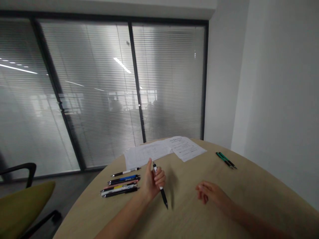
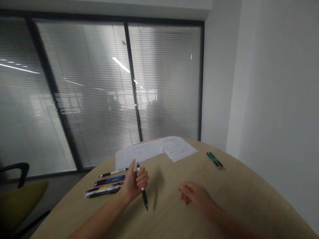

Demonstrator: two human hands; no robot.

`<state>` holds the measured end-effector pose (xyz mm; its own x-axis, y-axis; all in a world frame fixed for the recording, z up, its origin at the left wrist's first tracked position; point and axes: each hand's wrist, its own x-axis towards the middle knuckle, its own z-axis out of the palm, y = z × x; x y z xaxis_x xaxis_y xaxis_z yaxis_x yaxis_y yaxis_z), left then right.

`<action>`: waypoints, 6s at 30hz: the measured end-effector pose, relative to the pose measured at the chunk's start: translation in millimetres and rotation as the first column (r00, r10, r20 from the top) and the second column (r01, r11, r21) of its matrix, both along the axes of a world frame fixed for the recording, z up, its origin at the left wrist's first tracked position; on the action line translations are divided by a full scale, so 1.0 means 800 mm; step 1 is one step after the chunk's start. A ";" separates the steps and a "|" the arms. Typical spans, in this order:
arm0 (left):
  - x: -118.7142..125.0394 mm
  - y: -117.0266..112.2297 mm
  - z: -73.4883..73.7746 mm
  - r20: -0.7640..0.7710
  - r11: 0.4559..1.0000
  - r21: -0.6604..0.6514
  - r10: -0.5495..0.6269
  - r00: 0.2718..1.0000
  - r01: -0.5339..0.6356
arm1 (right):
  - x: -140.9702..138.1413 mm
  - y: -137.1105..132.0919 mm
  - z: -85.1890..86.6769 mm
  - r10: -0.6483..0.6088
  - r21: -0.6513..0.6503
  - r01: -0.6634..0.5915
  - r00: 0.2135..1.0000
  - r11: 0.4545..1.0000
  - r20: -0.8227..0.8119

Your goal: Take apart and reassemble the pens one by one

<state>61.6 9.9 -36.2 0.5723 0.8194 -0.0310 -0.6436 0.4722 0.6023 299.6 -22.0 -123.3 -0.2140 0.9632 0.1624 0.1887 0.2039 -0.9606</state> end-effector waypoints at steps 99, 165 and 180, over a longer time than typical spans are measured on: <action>0.008 -0.001 -0.013 -0.101 0.976 -0.092 -0.205 0.974 0.196 | 0.097 0.047 -0.021 -0.396 0.437 -0.025 0.382 0.899 0.835; 0.049 -0.038 -0.012 -0.134 0.997 0.065 0.052 0.990 -0.044 | -0.025 -0.042 0.030 0.103 0.077 -0.130 0.953 0.989 0.286; 0.035 -0.014 -0.060 -0.459 0.916 0.399 0.248 0.853 -0.052 | 0.002 -0.009 0.013 -0.133 -0.061 0.138 0.988 0.989 0.073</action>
